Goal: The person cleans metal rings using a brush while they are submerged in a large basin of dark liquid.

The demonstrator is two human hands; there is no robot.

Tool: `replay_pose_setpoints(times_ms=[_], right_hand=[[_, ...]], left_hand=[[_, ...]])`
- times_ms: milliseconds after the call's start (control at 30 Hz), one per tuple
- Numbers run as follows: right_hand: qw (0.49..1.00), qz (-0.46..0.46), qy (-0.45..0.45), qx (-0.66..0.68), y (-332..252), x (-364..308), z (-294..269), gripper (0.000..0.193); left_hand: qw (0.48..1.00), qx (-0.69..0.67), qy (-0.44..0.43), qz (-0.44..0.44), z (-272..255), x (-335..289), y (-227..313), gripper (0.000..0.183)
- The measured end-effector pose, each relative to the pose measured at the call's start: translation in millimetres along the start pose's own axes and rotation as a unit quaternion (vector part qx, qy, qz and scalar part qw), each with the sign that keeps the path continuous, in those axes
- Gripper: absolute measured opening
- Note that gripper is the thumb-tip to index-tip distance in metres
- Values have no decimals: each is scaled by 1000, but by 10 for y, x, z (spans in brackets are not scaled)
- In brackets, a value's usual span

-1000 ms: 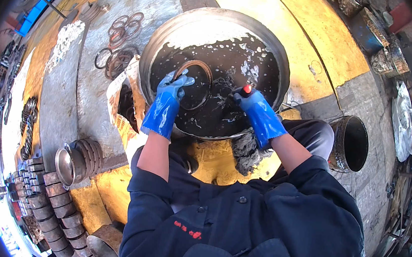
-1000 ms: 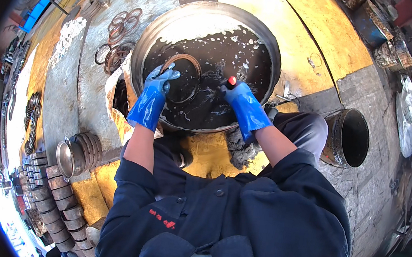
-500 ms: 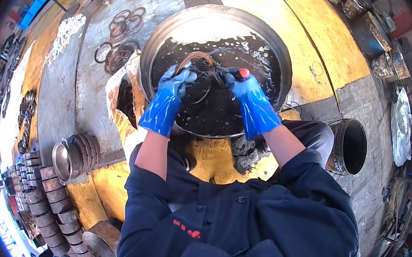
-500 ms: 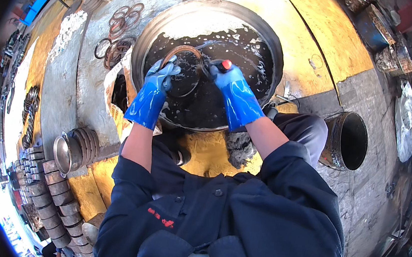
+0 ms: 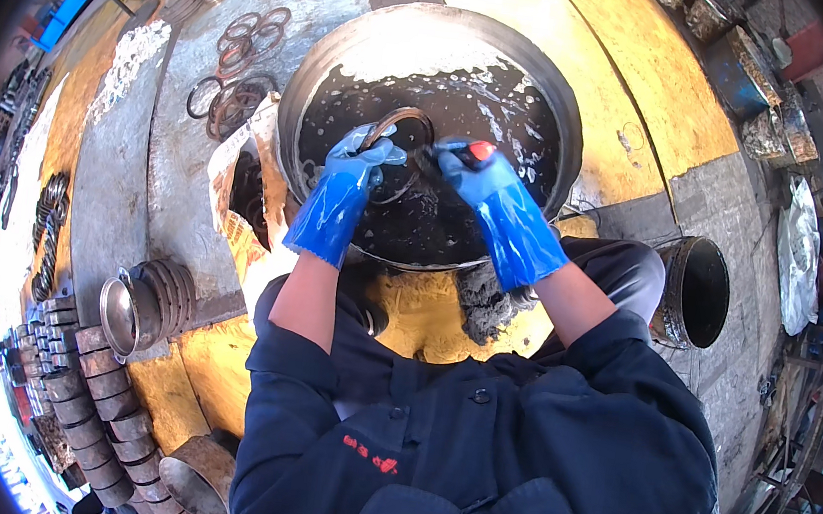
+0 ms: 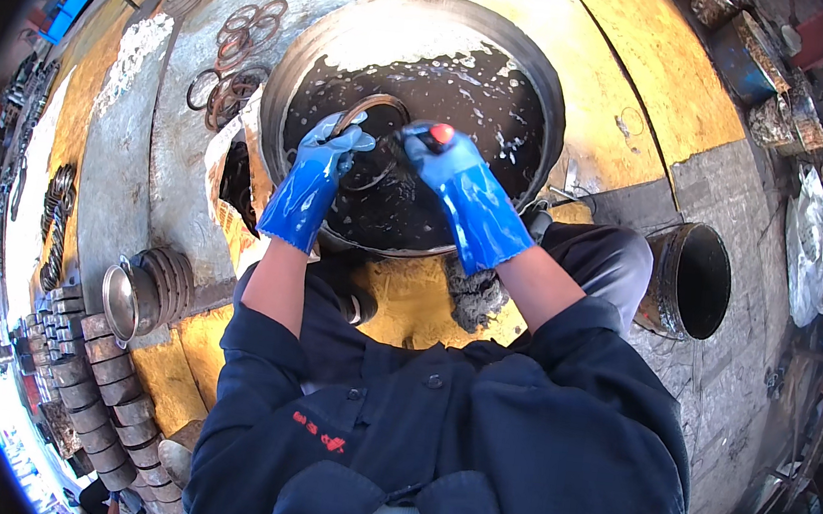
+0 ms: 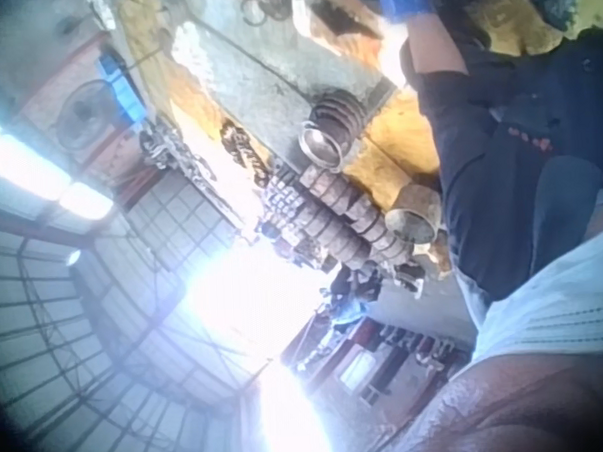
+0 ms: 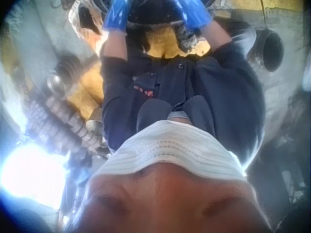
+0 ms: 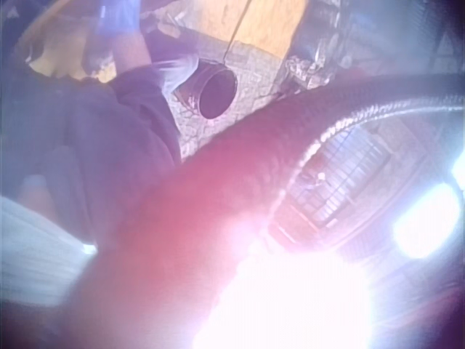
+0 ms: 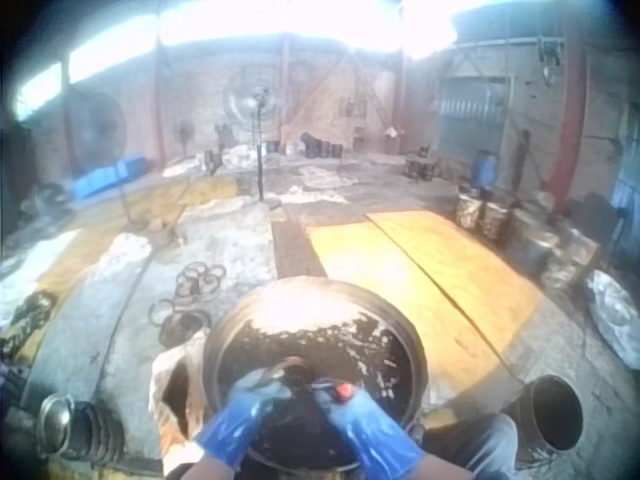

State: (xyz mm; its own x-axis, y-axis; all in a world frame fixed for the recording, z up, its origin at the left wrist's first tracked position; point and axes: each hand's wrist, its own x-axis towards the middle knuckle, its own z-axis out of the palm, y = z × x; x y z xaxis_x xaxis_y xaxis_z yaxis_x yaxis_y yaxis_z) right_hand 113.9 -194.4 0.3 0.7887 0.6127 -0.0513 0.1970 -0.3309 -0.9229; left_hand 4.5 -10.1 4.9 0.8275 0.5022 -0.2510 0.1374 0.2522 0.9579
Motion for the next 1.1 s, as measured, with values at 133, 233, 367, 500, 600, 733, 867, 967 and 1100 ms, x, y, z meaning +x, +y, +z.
replay_pose_setpoints(times_ms=[133,233,367,500,600,733,867,967,1100], right_hand=[[939,-240,65,-236,-136,103,-70,22],[982,-17,-48,-180,59,158,-22,20],[987,123,-96,32,356,94,91,21],[924,230,-91,291,286,-128,242,19],[873,247,-127,400,-203,-319,218,21],[948,173,-142,225,129,-158,196,21],[981,32,-150,-121,-18,-154,282,28],[947,-4,-105,-304,63,-108,175,37],[899,-144,-26,-414,-3,-128,93,40]], left_hand=[[1000,-2,-17,10,-4,-44,-1,28],[999,-7,-26,18,-4,-63,43,29],[998,-10,-66,18,51,-38,45,29],[999,-2,-40,18,38,-56,1,27],[997,38,-61,9,-78,-112,22,28],[997,-6,-73,14,65,-54,-43,27],[995,23,-74,59,-43,-26,-150,26],[998,36,-54,-18,95,-91,29,25],[998,-7,-56,5,55,-92,12,27]])
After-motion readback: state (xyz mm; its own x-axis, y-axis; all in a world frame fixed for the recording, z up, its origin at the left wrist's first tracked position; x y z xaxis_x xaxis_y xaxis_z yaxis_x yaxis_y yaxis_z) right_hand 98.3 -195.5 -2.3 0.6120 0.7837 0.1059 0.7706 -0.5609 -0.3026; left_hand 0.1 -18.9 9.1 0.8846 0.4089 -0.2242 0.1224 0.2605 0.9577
